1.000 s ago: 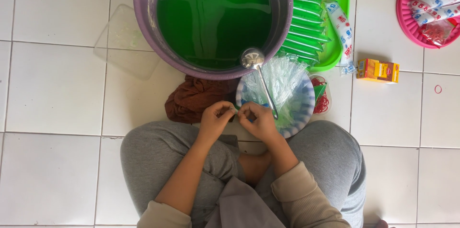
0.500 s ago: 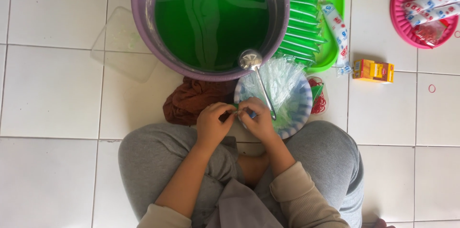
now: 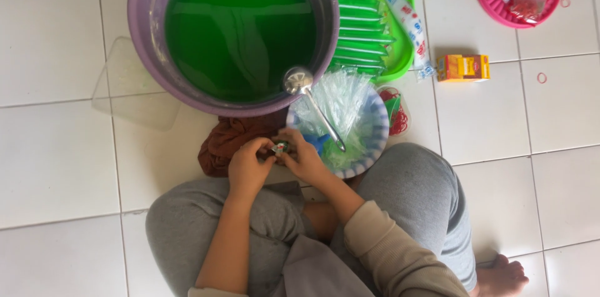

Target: Filling long plastic tubes with a green liquid using a ladle and funnel, then sealing them.

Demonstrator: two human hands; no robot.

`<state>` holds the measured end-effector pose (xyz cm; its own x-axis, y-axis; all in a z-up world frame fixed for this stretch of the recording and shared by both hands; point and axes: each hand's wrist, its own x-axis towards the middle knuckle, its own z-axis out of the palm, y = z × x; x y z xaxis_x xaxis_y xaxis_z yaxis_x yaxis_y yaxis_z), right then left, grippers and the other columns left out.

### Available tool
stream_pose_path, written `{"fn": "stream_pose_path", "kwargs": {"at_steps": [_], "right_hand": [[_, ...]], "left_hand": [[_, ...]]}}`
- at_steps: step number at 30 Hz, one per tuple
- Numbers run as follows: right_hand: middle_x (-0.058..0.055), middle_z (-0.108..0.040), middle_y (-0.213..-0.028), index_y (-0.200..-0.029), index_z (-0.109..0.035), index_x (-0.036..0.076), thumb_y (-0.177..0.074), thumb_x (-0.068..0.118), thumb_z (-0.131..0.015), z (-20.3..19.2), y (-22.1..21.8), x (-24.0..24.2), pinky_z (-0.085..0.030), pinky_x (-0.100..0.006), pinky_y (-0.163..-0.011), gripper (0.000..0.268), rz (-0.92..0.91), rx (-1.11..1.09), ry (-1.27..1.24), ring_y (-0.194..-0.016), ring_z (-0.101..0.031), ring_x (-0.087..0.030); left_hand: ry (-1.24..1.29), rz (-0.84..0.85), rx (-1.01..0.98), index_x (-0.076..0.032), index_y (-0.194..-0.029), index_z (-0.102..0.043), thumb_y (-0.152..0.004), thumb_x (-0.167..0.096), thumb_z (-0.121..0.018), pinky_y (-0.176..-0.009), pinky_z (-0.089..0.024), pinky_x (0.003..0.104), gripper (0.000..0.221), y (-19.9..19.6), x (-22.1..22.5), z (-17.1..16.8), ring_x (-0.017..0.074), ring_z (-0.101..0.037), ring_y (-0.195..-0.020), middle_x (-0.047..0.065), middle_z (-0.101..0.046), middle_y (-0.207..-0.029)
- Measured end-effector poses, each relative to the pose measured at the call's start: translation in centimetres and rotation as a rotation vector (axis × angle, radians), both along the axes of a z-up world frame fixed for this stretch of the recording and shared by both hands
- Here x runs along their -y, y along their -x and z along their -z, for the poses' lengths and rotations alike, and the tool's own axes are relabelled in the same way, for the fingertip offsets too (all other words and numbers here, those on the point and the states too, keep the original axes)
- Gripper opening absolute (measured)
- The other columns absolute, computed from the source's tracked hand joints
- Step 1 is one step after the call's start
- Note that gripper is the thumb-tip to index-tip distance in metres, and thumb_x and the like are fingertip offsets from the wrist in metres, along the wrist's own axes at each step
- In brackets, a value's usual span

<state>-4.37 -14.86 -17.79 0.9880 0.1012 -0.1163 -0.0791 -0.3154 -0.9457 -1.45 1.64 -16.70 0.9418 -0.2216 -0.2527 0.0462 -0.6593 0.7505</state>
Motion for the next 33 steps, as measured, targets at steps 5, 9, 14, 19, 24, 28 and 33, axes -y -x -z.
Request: {"fn": "stream_pose_path", "kwargs": {"at_steps": [5,9,14,19,24,28,33], "right_hand": [[-0.022,-0.074,-0.093,-0.114,-0.069,0.002,-0.086,0.015,-0.078,3.5,-0.6,8.4,-0.056,-0.049,-0.082,0.032,0.486,0.331,0.078,-0.091,-0.073,-0.039],[-0.032,-0.068,-0.114,-0.137,-0.059,-0.011,-0.110,0.027,-0.063,-2.0,-6.6,18.1,-0.063,-0.040,-0.057,0.047,0.772,0.344,0.176,-0.097,-0.069,-0.032],[-0.009,-0.072,-0.107,-0.133,-0.071,0.032,-0.099,0.030,-0.070,5.9,-17.7,27.2,-0.046,-0.057,-0.098,0.034,0.418,0.344,0.985,-0.106,-0.065,-0.037],[0.000,-0.066,-0.127,-0.141,-0.060,0.049,-0.101,0.040,-0.062,6.2,-22.4,24.2,-0.027,-0.066,-0.112,0.041,0.153,0.102,1.308,-0.130,-0.053,-0.029],[-0.027,-0.050,-0.142,-0.159,-0.042,0.012,-0.102,0.016,-0.070,2.5,-14.4,17.5,-0.032,-0.071,-0.111,0.064,0.507,0.335,0.784,-0.134,-0.047,-0.050],[-0.028,-0.065,-0.109,-0.121,-0.063,-0.004,-0.094,-0.003,-0.072,1.2,-0.8,9.7,-0.049,-0.055,-0.097,0.029,0.453,0.578,0.394,-0.110,-0.065,-0.048],[-0.013,-0.078,-0.091,-0.106,-0.077,0.016,-0.097,0.026,-0.062,4.5,9.2,3.0,-0.059,-0.050,-0.081,0.020,-0.017,-0.122,0.396,-0.091,-0.076,-0.036]], "left_hand": [[-0.131,0.041,-0.128,-0.022,-0.118,-0.072,-0.091,-0.019,-0.075,-0.104,-0.049,0.043,0.028,-1.1,-0.1,-0.1,0.0246,-0.070,-0.109,0.002,-0.075,-0.112],[-0.312,0.201,-0.184,-0.030,-0.111,-0.074,-0.091,-0.028,-0.073,-0.096,-0.053,0.041,0.019,-0.9,1.1,1.5,0.0218,-0.072,-0.105,-0.004,-0.074,-0.105],[-0.391,0.369,-0.243,-0.034,-0.101,-0.075,-0.091,-0.028,-0.071,-0.091,-0.055,0.040,0.013,-0.4,2.0,4.9,0.0229,-0.073,-0.103,-0.003,-0.074,-0.103],[-0.392,0.435,-0.317,-0.030,-0.099,-0.077,-0.091,-0.024,-0.071,-0.092,-0.055,0.041,0.011,-0.9,1.6,7.4,0.0261,-0.071,-0.106,0.002,-0.075,-0.105],[-0.262,0.497,-0.301,-0.024,-0.091,-0.080,-0.090,-0.015,-0.071,-0.097,-0.054,0.046,0.013,0.0,1.3,7.2,0.0338,-0.070,-0.111,0.009,-0.077,-0.104],[-0.206,0.660,-0.447,-0.020,-0.107,-0.081,-0.094,-0.020,-0.068,-0.107,-0.048,0.051,0.018,0.1,2.6,1.9,0.0350,-0.066,-0.121,0.013,-0.075,-0.121],[-0.650,0.819,-0.423,-0.031,-0.120,-0.076,-0.089,-0.053,-0.065,-0.118,-0.031,0.057,0.041,0.9,2.5,9.7,0.0239,-0.062,-0.129,-0.002,-0.074,-0.127]]}}
